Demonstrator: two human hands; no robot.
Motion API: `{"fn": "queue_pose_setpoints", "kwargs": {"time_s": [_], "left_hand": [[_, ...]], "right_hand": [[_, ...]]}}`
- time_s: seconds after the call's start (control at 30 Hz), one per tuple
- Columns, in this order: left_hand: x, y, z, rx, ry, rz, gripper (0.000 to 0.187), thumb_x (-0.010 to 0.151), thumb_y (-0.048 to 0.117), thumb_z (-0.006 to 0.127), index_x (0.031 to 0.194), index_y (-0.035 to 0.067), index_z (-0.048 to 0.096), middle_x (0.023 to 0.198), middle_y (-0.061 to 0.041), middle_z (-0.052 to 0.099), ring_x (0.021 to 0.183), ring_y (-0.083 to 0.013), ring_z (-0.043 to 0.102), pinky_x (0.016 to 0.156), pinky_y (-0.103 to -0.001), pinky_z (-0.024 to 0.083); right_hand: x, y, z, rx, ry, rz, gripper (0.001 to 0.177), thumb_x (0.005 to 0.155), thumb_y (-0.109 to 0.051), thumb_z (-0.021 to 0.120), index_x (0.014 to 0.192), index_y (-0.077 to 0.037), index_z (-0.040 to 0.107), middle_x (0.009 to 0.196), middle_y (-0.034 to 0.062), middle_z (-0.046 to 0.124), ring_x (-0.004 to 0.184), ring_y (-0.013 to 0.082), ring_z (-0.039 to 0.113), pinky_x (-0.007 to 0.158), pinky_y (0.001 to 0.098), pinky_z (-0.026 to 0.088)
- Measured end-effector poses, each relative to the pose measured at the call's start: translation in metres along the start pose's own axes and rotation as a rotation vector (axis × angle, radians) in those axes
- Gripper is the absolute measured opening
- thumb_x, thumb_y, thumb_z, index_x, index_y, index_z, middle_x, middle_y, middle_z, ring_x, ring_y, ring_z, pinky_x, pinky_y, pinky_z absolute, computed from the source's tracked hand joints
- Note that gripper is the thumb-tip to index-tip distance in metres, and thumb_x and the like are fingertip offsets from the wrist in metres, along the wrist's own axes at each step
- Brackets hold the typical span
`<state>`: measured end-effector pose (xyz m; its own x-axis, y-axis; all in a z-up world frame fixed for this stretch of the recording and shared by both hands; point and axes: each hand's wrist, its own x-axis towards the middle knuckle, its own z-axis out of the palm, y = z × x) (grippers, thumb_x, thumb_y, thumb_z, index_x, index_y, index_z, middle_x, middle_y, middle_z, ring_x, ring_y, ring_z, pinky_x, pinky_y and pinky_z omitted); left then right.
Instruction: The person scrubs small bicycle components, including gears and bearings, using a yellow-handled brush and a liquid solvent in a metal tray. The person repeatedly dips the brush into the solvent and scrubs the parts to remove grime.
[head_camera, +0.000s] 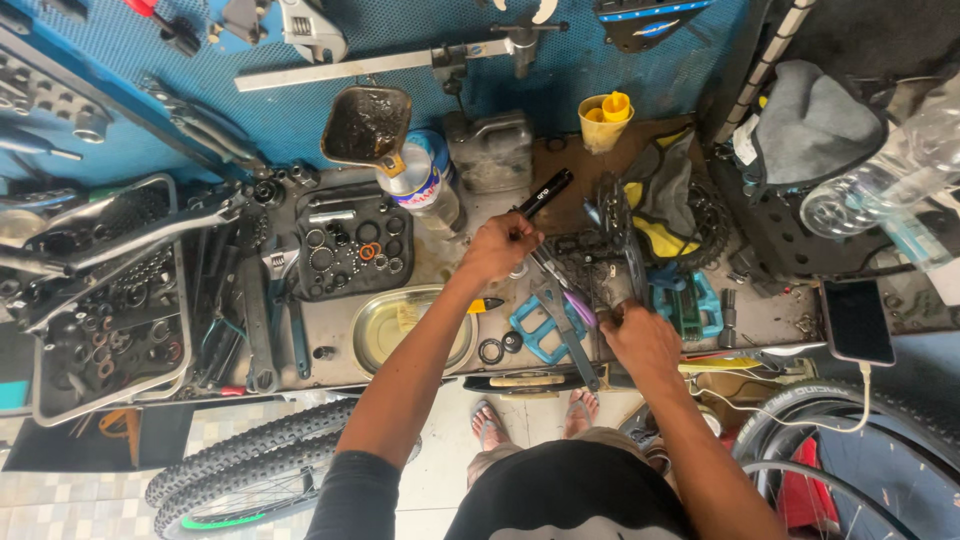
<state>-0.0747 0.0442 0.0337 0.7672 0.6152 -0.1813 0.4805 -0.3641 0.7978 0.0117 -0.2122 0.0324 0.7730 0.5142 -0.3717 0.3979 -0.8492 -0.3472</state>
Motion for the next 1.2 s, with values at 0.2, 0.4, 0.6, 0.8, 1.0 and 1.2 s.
{"fn": "queue_pose_setpoints", "kwargs": {"time_s": [0.2,0.4,0.6,0.8,1.0,1.2], "left_hand": [[-0.014,-0.008,-0.020,-0.002,0.073,0.048,0.027,0.084,0.037,0.078,0.088,0.010,0.072,0.078,-0.010,0.073,0.069,-0.0226,0.068,0.067,-0.037,0.052],[-0.027,-0.019,-0.034,0.043,0.140,0.110,0.024,0.085,0.032,0.077,0.091,0.010,0.072,0.080,-0.011,0.073,0.072,-0.0246,0.073,0.070,-0.039,0.056],[-0.032,-0.001,-0.027,0.080,0.085,0.165,0.022,0.087,0.029,0.076,0.095,0.009,0.072,0.086,-0.015,0.074,0.080,-0.0300,0.075,0.074,-0.043,0.057],[-0.059,0.014,-0.030,0.379,-0.236,0.194,0.017,0.085,0.025,0.075,0.099,0.016,0.076,0.114,-0.012,0.072,0.106,-0.0311,0.069,0.089,-0.047,0.055],[-0.098,0.014,-0.019,0.664,-0.493,0.110,0.040,0.084,0.030,0.078,0.118,0.013,0.067,0.121,-0.011,0.069,0.108,-0.0309,0.068,0.092,-0.045,0.054],[-0.128,-0.006,-0.036,0.290,-0.125,0.151,0.026,0.087,0.029,0.075,0.104,0.010,0.073,0.110,-0.013,0.074,0.098,-0.0328,0.071,0.084,-0.044,0.056]], "right_hand": [[0.007,-0.015,-0.009,-0.243,-0.043,-0.025,0.041,0.089,-0.044,0.073,0.112,-0.010,0.075,0.116,0.0188,0.073,0.111,0.0374,0.069,0.094,0.0470,0.053],[0.013,-0.019,-0.007,-0.349,-0.053,-0.053,0.041,0.086,-0.042,0.076,0.112,-0.010,0.076,0.118,0.0153,0.074,0.115,0.0323,0.069,0.098,0.0433,0.053],[0.015,-0.009,0.002,-0.396,-0.017,-0.129,0.022,0.091,-0.027,0.069,0.109,-0.016,0.077,0.113,0.0139,0.077,0.110,0.0335,0.072,0.094,0.0454,0.055],[0.005,-0.001,0.003,-0.359,-0.014,-0.177,0.029,0.087,-0.033,0.071,0.110,-0.017,0.073,0.105,0.0146,0.076,0.104,0.0336,0.071,0.090,0.0456,0.054],[-0.002,0.003,0.000,-0.336,0.072,-0.237,0.027,0.091,-0.036,0.066,0.114,-0.024,0.072,0.098,0.0134,0.077,0.098,0.0321,0.073,0.088,0.0436,0.056],[-0.011,-0.001,-0.053,-0.021,0.186,-0.151,0.032,0.089,-0.043,0.072,0.118,-0.029,0.069,0.087,0.0107,0.077,0.085,0.0337,0.072,0.079,0.0463,0.054]]}}
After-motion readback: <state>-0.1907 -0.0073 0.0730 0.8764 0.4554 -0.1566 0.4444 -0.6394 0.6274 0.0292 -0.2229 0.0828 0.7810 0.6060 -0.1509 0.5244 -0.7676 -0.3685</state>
